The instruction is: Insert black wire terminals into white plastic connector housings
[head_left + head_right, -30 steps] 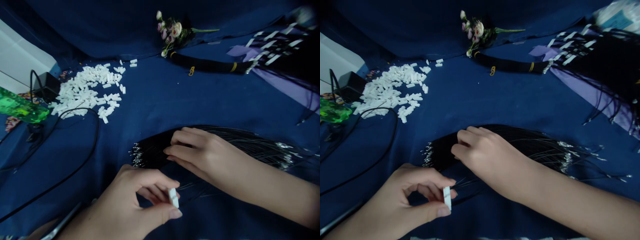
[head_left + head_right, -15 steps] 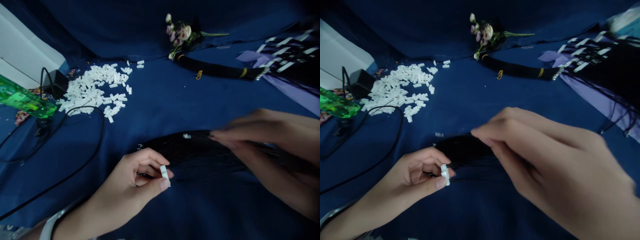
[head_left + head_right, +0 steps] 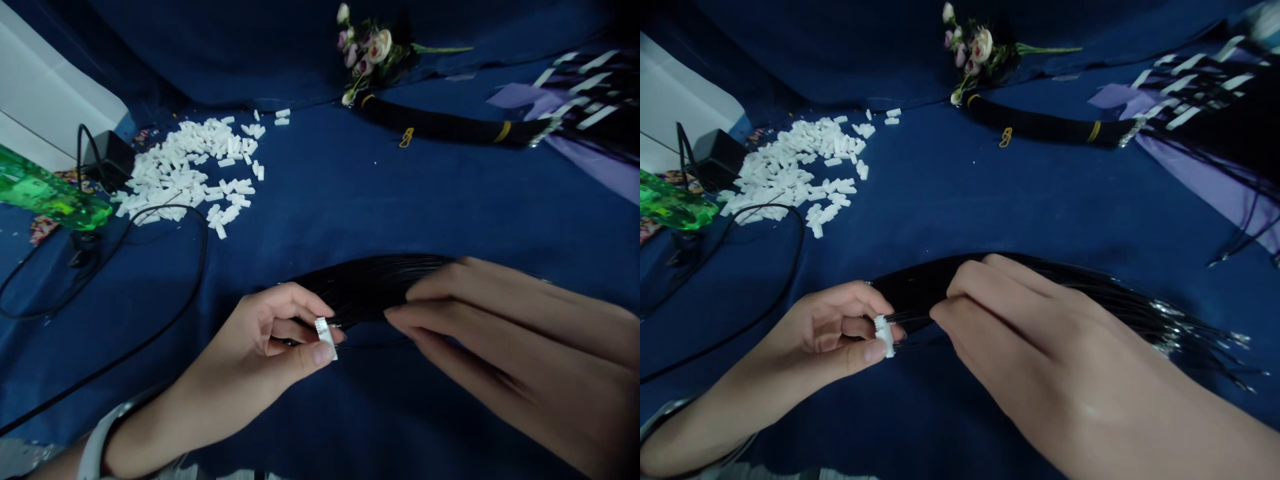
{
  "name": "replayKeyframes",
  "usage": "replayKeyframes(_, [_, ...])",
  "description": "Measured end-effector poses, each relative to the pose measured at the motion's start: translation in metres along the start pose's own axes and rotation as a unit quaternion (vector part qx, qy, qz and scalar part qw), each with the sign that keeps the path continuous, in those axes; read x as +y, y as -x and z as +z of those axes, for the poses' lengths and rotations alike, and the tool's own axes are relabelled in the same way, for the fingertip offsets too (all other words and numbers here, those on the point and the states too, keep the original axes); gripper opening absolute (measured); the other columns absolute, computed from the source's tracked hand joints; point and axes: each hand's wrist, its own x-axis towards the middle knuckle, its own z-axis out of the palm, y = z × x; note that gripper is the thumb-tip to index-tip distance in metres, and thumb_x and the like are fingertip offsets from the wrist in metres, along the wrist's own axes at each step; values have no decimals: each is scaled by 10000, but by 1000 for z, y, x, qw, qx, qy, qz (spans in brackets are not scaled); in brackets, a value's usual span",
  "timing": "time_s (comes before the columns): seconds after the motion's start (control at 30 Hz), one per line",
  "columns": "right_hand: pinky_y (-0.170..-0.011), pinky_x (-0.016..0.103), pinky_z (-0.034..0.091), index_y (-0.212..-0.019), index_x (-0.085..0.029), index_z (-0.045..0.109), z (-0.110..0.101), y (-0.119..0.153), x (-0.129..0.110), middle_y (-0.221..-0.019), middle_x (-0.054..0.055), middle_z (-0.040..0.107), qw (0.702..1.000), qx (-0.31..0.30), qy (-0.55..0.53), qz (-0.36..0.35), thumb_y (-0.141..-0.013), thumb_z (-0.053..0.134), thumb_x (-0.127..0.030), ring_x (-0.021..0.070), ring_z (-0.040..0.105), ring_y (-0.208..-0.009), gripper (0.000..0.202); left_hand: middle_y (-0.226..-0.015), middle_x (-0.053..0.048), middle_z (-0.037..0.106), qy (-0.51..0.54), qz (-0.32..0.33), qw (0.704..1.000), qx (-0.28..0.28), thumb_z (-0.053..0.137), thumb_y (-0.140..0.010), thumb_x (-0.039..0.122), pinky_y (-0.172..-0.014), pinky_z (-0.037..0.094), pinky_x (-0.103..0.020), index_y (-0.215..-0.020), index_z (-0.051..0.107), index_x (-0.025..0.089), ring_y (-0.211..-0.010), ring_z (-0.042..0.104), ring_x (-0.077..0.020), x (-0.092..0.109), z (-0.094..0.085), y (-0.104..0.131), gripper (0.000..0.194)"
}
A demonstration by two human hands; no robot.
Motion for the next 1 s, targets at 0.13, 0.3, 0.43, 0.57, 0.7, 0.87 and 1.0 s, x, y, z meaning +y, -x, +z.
replayKeyframes(0.13, [-766, 294, 499, -1061, -193, 549, 4, -1, -2, -1029, 31, 608, 998, 35, 42, -6, -1025, 440, -113, 141, 601, -922, 139, -902, 39, 812, 2, -3, 1000, -3, 819, -806, 248, -720, 547, -158, -905, 712, 256, -887, 740, -114, 0, 0, 1, 146])
replayKeyframes(0.3, [-817, 303, 530, -1093, -174, 546, 6, -2, 0, -1036, 32, 614, 999, 22, 18, -14, -1020, 438, -99, 125, 593, -925, 150, -904, 23, 820, -12, 0, 1000, 9, 811, -807, 237, -723, 556, -170, -899, 712, 254, -883, 747, -127, 1, 1, 1, 136])
replayKeyframes(0.43, [-781, 306, 550, -1073, -178, 542, 8, -3, 2, -992, 35, 593, 999, 20, -27, -10, -1006, 416, -58, 131, 567, -864, 187, -903, 0, 822, -21, -4, 1000, 15, 814, -801, 259, -724, 572, -196, -898, 716, 247, -891, 756, -156, 3, 3, 2, 138])
replayKeyframes(0.57, [-749, 297, 537, -1042, -158, 551, 12, -2, 1, -985, 51, 578, 999, 31, -26, -5, -988, 463, -47, 144, 541, -864, 151, -895, 4, 821, -21, 0, 1000, 17, 815, -804, 274, -715, 576, -178, -896, 723, 252, -884, 755, -148, 3, 3, 1, 131])
replayKeyframes(0.7, [-781, 319, 527, -1042, -130, 564, 16, -1, 0, -992, 73, 570, 999, 39, -2, -15, -985, 484, -54, 165, 529, -892, 125, -899, 3, 822, -26, -3, 999, 24, 820, -800, 265, -709, 582, -167, -907, 727, 253, -872, 757, -143, 3, 3, 1, 142])
replayKeyframes(0.87, [-707, 343, 529, -1008, -119, 572, 18, 0, 0, -949, 83, 573, 999, 39, 4, -10, -986, 459, -58, 186, 527, -873, 130, -888, -6, 821, -29, 3, 999, 31, 818, -800, 261, -693, 590, -173, -896, 727, 246, -852, 759, -152, 3, 5, 2, 133])
replayKeyframes(1.0, [-585, 331, 492, -934, -109, 604, 18, -1, 0, -866, 85, 582, 1000, 23, 0, -9, -998, 441, -81, 177, 525, -784, 177, -918, -10, 822, -51, 10, 998, 29, 804, -815, 280, -693, 596, -176, -930, 736, 252, -871, 761, -163, 2, 5, 4, 136])
